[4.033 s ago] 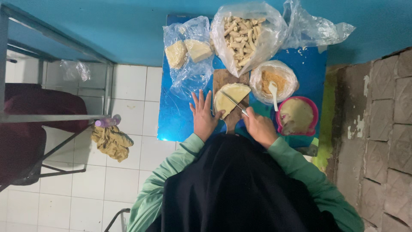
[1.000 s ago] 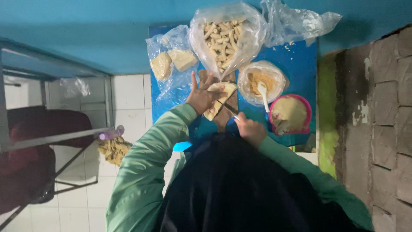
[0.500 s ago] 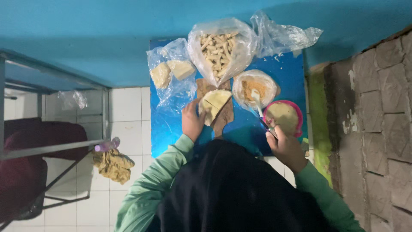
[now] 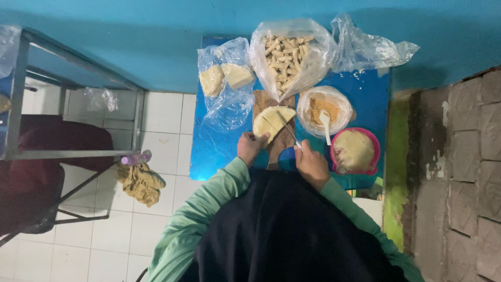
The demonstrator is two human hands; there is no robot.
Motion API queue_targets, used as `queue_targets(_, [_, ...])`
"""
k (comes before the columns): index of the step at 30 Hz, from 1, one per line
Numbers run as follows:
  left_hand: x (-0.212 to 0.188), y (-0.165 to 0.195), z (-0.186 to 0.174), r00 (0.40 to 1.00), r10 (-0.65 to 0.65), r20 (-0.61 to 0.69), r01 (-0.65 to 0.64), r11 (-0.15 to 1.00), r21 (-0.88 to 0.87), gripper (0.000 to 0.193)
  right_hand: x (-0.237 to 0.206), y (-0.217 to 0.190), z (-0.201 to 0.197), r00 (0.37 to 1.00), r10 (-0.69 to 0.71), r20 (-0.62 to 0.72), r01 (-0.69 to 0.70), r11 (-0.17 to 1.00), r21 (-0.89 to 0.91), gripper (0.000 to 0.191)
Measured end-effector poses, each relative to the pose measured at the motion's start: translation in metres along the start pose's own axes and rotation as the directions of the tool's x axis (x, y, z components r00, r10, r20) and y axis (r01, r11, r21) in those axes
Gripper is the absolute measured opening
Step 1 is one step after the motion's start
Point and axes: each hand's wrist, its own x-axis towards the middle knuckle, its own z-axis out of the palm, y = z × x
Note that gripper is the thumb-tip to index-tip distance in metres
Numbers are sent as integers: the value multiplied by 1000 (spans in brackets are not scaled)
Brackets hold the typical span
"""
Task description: The person stretches and flattens pieces of dough by hand over a small wooden board on a blue table, pressing each piece into a flat round and setting it aside. They then hold a flattened dough round steady and cut it into smaller pieces with a knife, with a bag of already formed dough pieces nearby.
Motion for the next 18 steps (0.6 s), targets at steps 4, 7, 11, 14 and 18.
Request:
queue_targets(4, [1, 3, 3, 994, 95, -47, -92, 994, 63, 74, 0, 3, 9, 1000, 7, 10, -8, 998, 67, 30])
queue_targets(7, [1, 9, 6, 995, 80, -53, -78, 997, 27, 74, -2, 4, 10, 998, 43, 39, -46, 995, 83, 29])
queue_targets(11, [-4, 17, 5, 999, -32, -1, 30, 969, -245, 67, -4, 3, 8, 999, 37, 18, -39, 993, 109, 27])
queue_targets(14, [0, 15, -5, 1000, 7, 28, 0, 969, -245, 62, -5, 2, 7, 1000, 8, -20, -5, 992, 125, 26])
queue_targets(18, [12, 3, -18, 993, 55, 108, -24, 962, -271, 58, -5, 1, 6, 999, 28, -20, -25, 988, 151, 26])
